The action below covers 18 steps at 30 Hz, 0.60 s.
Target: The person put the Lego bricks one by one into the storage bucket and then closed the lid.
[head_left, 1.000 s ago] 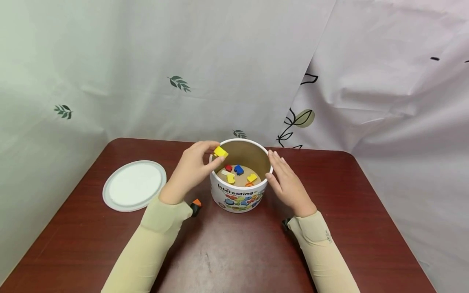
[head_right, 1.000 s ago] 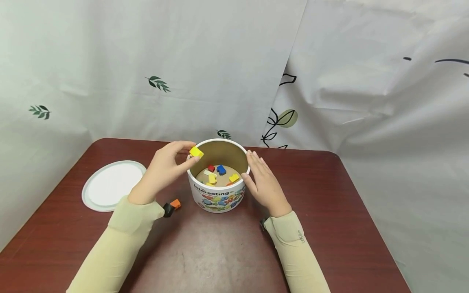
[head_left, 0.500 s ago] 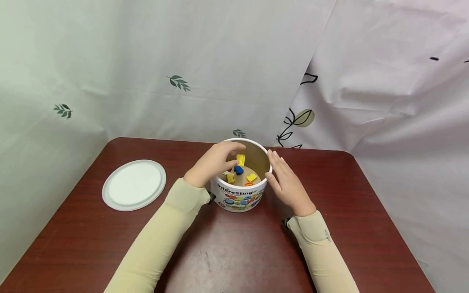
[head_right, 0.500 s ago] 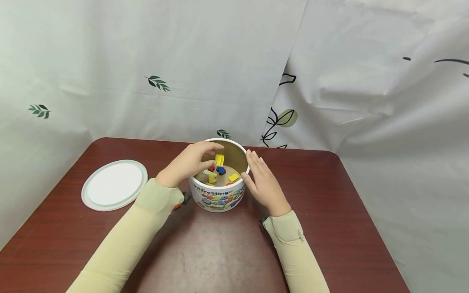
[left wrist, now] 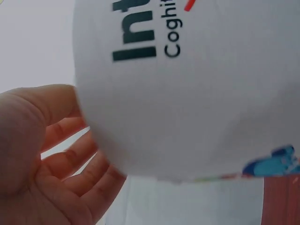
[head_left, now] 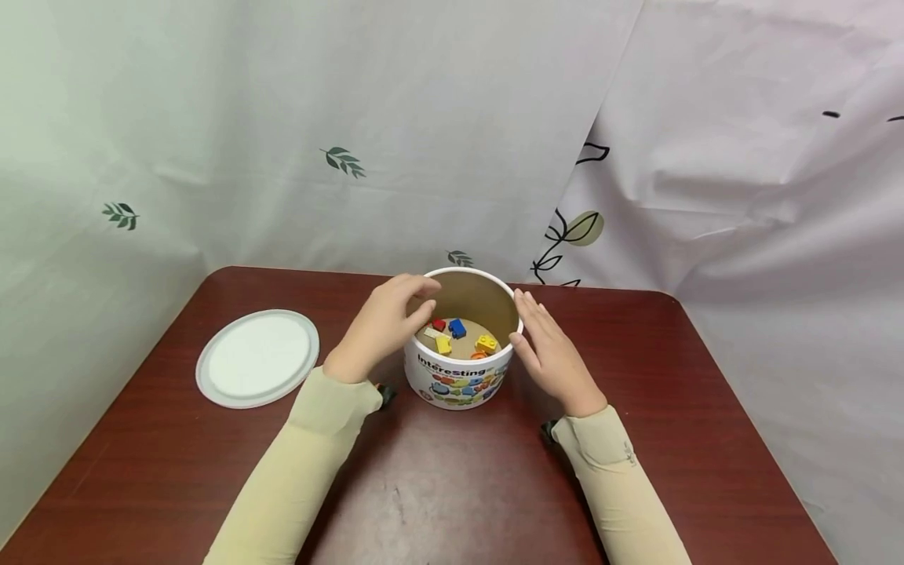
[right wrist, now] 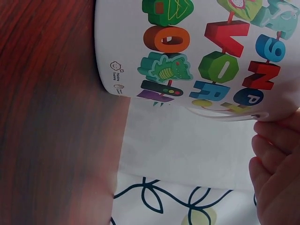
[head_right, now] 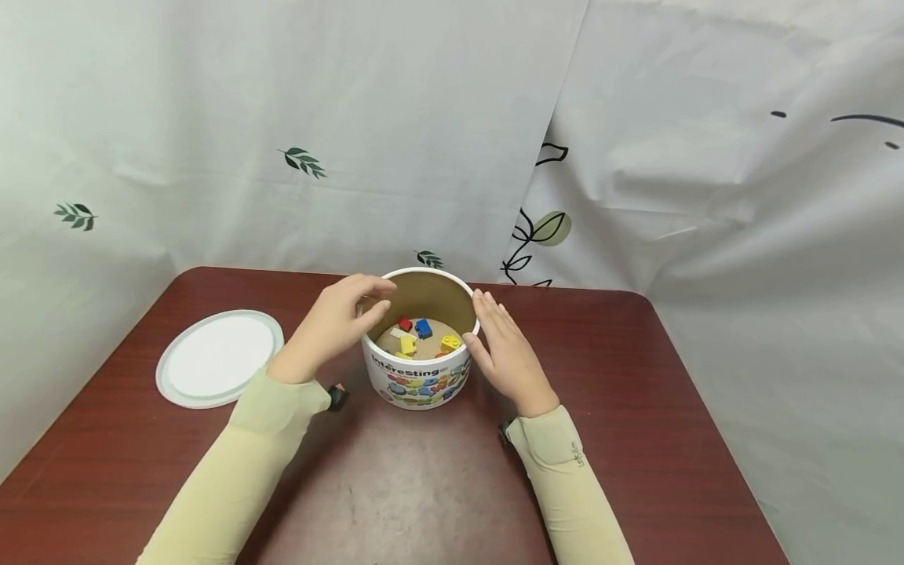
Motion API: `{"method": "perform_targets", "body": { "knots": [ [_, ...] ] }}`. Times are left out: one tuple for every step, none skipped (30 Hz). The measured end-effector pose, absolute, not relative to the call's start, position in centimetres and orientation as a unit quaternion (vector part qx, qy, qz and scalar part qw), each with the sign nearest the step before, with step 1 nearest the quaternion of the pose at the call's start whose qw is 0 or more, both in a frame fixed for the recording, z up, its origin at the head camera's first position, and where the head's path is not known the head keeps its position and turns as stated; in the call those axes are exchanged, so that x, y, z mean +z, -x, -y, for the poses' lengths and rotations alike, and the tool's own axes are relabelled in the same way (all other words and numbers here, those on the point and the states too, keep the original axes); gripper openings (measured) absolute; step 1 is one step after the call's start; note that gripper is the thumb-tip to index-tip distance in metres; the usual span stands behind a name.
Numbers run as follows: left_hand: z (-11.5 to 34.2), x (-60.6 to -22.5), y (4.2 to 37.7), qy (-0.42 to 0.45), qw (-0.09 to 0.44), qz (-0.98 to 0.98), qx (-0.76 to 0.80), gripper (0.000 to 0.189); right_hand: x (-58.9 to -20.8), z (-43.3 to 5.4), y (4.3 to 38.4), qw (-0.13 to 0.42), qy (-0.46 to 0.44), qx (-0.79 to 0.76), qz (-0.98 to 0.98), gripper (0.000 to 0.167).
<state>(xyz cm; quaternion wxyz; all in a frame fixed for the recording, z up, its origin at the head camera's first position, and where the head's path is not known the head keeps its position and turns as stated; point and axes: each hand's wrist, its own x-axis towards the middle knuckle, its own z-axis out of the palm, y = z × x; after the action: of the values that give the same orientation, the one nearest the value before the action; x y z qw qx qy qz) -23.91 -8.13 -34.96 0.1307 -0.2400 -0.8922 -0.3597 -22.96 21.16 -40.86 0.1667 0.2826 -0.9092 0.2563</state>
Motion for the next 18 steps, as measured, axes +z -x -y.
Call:
{"method": "perform_targets", "body": {
  "knots": [
    [8.5, -35.1, 23.7, 0.235, 0.145, 0.888, -0.366, 0.026, -40.9, -21.2, 23.0, 0.167, -0.283, 0.257, 0.909, 0.064],
    [8.9, -35.3, 23.5, 0.231, 0.160, 0.885, -0.372, 0.026, -40.9, -21.2, 23.0, 0.168, -0.284, 0.257, 0.908, 0.064],
    [9.3, -35.4, 23.3, 0.226, 0.170, 0.882, -0.377, 0.026, -40.8, -21.1, 23.0, 0.170, -0.285, 0.256, 0.908, 0.064],
    [9.8, -35.6, 23.1, 0.220, 0.178, 0.879, -0.383, 0.026, -40.9, -21.1, 23.0, 0.171, -0.286, 0.257, 0.907, 0.064],
    [10.2, -35.8, 23.0, 0.214, 0.184, 0.878, -0.386, 0.026, -40.9, -21.1, 23.0, 0.171, -0.287, 0.256, 0.907, 0.064],
    [10.6, -36.1, 22.9, 0.207, 0.187, 0.878, -0.389, 0.025, -40.9, -21.1, 23.0, 0.172, -0.288, 0.256, 0.906, 0.065],
    [11.0, -36.3, 22.8, 0.199, 0.185, 0.880, -0.390, 0.026, -40.9, -21.0, 23.0, 0.172, -0.289, 0.256, 0.906, 0.065],
    [11.3, -36.5, 22.8, 0.193, 0.182, 0.881, -0.393, 0.025, -40.8, -21.0, 23.1, 0.173, -0.289, 0.255, 0.906, 0.066],
    [11.7, -36.8, 22.7, 0.185, 0.175, 0.882, -0.397, 0.025, -40.8, -21.0, 23.1, 0.172, -0.289, 0.255, 0.906, 0.066],
    [12.0, -37.1, 22.7, 0.180, 0.167, 0.884, -0.399, 0.025, -40.8, -21.0, 23.1, 0.172, -0.288, 0.256, 0.906, 0.066],
    [12.3, -37.4, 22.7, 0.175, 0.158, 0.886, -0.399, 0.025, -40.8, -21.0, 23.1, 0.171, -0.288, 0.256, 0.907, 0.066],
    [12.6, -37.6, 22.7, 0.171, 0.147, 0.889, -0.398, 0.025, -40.8, -21.0, 23.1, 0.171, -0.287, 0.257, 0.907, 0.066],
    [12.9, -37.9, 22.7, 0.169, 0.133, 0.893, -0.394, 0.025, -40.8, -21.0, 23.1, 0.170, -0.286, 0.256, 0.907, 0.066],
    [13.1, -38.2, 22.8, 0.168, 0.118, 0.898, -0.389, 0.025, -40.8, -21.0, 23.0, 0.169, -0.286, 0.258, 0.907, 0.066],
    [13.4, -38.5, 22.8, 0.168, 0.100, 0.903, -0.382, 0.024, -40.8, -21.1, 23.0, 0.169, -0.285, 0.259, 0.907, 0.066],
    [13.6, -38.8, 22.9, 0.169, 0.083, 0.909, -0.373, 0.024, -40.8, -21.1, 23.0, 0.168, -0.284, 0.259, 0.908, 0.066],
    [13.8, -39.0, 23.0, 0.170, 0.066, 0.913, -0.364, 0.023, -40.8, -21.1, 23.0, 0.168, -0.283, 0.259, 0.908, 0.066],
    [14.0, -39.3, 23.0, 0.172, 0.050, 0.917, -0.355, 0.023, -40.8, -21.1, 23.0, 0.168, -0.282, 0.259, 0.908, 0.065]
  ]
}}
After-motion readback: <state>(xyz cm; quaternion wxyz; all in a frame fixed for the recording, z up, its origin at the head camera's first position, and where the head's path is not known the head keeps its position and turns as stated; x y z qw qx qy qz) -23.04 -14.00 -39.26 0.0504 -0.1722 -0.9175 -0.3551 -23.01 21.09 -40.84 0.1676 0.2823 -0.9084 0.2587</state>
